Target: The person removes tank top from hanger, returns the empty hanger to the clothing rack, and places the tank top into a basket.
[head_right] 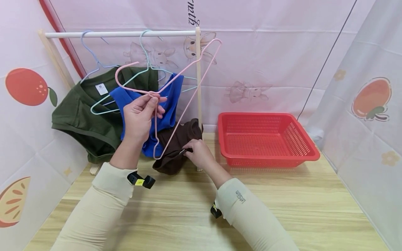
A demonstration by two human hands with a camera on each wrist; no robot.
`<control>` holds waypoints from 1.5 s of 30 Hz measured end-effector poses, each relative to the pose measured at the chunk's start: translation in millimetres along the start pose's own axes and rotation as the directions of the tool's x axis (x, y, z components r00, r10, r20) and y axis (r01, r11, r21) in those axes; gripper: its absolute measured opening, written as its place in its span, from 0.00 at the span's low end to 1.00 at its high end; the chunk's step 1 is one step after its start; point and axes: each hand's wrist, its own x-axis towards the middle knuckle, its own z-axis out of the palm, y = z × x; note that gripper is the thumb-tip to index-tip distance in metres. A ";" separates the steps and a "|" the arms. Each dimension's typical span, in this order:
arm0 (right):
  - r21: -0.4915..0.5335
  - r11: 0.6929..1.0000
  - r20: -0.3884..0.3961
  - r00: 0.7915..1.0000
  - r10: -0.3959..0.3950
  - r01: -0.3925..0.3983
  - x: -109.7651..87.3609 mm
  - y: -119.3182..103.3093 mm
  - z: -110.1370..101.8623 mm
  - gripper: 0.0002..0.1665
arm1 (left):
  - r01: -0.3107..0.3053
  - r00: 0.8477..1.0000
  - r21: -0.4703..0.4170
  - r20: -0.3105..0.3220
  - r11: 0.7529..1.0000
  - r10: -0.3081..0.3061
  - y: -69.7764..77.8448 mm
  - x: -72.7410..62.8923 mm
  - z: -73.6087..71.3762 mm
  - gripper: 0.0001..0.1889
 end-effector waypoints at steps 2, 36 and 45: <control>0.009 1.000 0.001 1.000 0.005 -0.005 0.0 2.5 0.7 0.09 | -0.012 1.000 -0.005 -0.009 1.000 0.012 1.4 1.5 -2.2 0.10; 0.048 0.998 0.030 0.998 0.050 -0.051 -1.0 5.2 -1.9 0.09 | 0.068 0.966 0.427 -0.254 0.902 0.047 10.8 29.3 -27.4 0.10; 0.061 0.997 0.025 0.999 0.044 -0.046 -1.8 5.7 -2.3 0.08 | 0.077 0.986 0.746 -0.154 0.662 0.058 7.5 59.9 0.2 0.13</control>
